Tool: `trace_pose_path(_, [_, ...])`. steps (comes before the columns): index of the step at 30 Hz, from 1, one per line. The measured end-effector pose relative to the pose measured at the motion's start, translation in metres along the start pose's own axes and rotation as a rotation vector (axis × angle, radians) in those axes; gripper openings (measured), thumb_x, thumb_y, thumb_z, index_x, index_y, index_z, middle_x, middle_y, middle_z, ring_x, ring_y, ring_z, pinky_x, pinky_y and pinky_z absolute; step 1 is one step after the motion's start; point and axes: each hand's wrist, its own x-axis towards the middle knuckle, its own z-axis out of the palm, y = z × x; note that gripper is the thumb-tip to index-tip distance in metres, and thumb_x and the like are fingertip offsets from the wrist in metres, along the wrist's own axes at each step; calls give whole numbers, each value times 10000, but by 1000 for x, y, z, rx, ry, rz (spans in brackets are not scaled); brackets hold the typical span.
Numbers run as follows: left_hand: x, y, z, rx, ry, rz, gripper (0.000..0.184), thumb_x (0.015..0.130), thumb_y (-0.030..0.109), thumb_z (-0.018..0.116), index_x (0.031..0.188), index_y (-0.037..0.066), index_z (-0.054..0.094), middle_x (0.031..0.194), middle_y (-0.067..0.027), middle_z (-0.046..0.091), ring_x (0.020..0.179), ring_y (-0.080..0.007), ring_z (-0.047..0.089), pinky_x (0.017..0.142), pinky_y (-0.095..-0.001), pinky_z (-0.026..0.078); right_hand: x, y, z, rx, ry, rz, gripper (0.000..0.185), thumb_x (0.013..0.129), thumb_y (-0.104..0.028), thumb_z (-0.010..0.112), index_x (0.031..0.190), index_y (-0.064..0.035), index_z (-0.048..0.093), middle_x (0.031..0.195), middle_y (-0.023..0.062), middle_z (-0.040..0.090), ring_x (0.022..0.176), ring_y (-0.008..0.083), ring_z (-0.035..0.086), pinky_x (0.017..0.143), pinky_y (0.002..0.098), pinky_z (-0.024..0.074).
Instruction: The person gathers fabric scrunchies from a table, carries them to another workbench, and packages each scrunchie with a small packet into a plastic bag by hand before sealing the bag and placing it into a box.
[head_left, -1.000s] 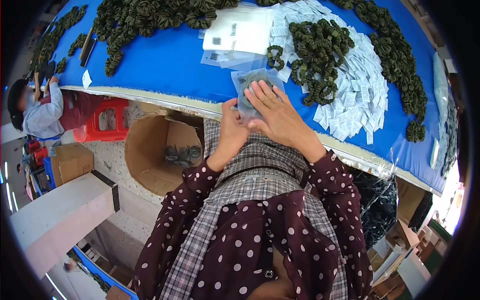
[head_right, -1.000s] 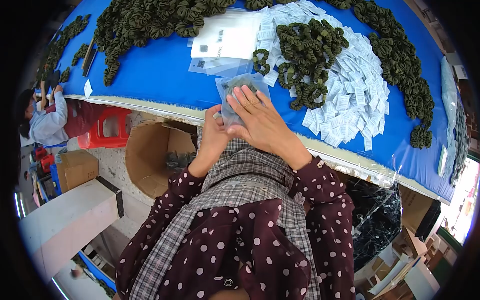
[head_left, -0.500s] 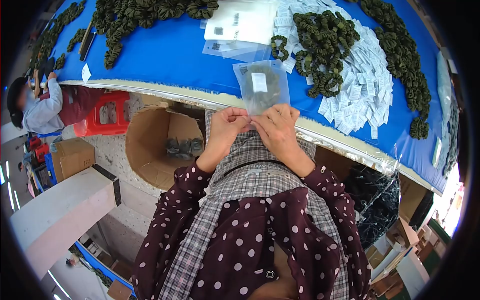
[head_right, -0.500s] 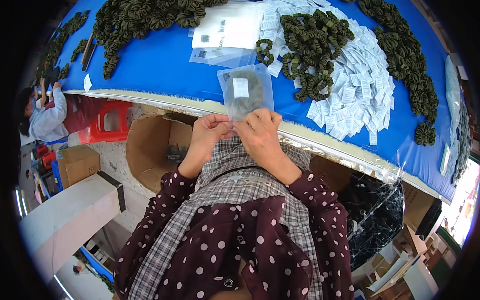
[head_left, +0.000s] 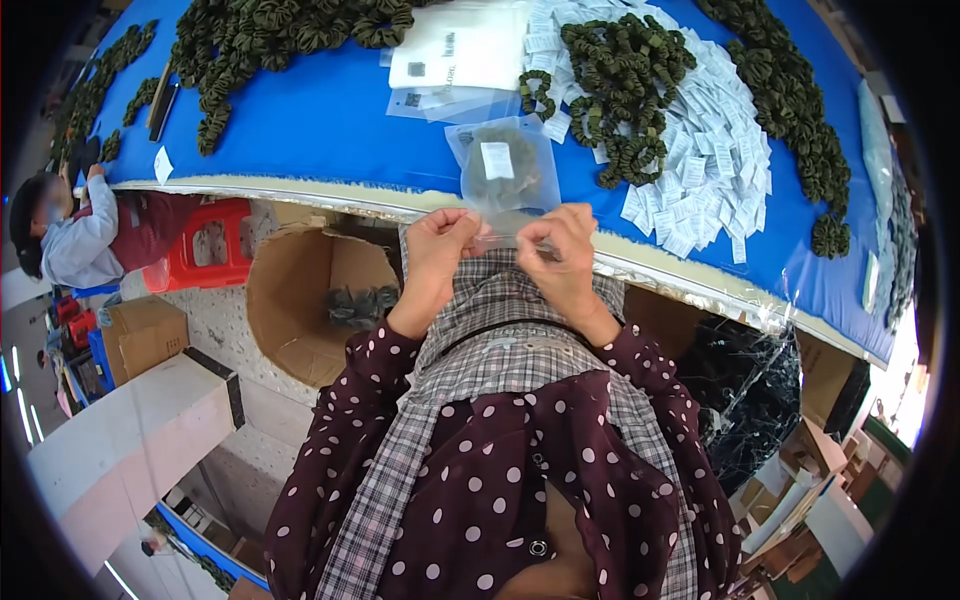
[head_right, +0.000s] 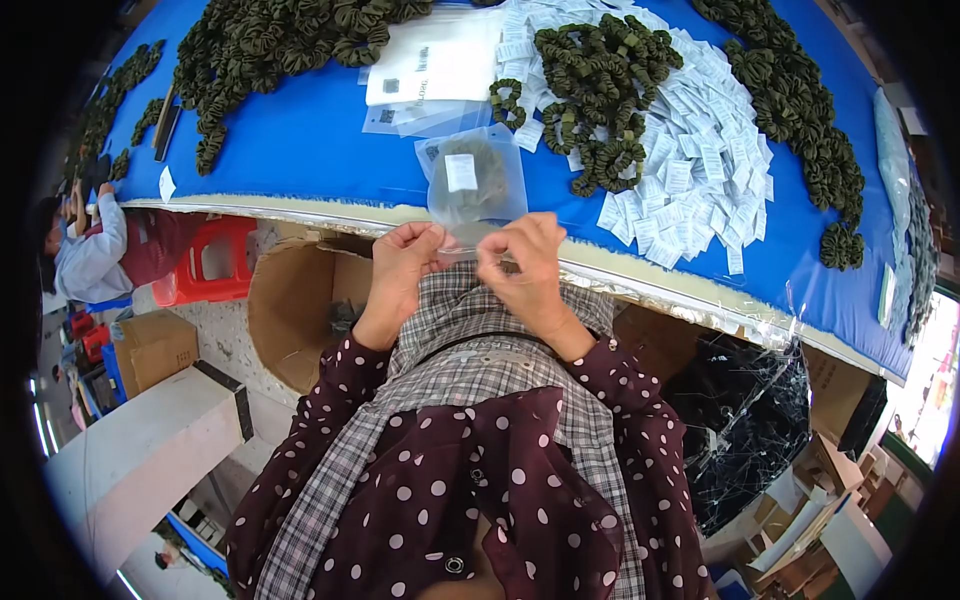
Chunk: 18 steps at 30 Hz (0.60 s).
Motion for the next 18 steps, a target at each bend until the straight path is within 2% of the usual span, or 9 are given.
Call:
trace_pose_path(2, [-1, 1, -2, -3, -8, -9, 134, 930, 73, 703, 981, -48, 675, 858, -100, 717, 713, -130, 668, 647, -201, 543, 4, -1, -1, 35, 24, 52, 166, 755, -69, 779, 897, -124, 710, 891, -35, 623, 899, 200, 494, 875, 377, 327])
trace_pose_path(11, [-6, 1, -3, 8, -28, 16, 127, 924, 74, 714, 962, -44, 683, 845, -89, 710, 700, -127, 663, 642, -204, 543, 14, -17, 21, -233, -80, -204, 177, 716, -22, 748, 841, -128, 681, 873, -34, 606, 862, 197, 480, 866, 356, 340])
trace_pose_path(16, [-2, -5, -2, 48, 7, 70, 113, 920, 57, 713, 964, -45, 691, 847, -91, 712, 692, -126, 659, 650, -202, 545, 4, -12, 34, -155, -59, -271, 172, 718, -17, 736, 827, -131, 667, 838, -29, 568, 864, 203, 482, 859, 334, 346])
trace_pose_path(18, [-2, -5, -1, 30, 19, 65, 115, 920, 53, 713, 972, -47, 690, 849, -94, 712, 689, -125, 657, 646, -202, 543, 7, -14, 29, 7, -29, -164, 190, 716, -16, 720, 850, -134, 653, 807, -31, 524, 857, 202, 482, 855, 325, 365])
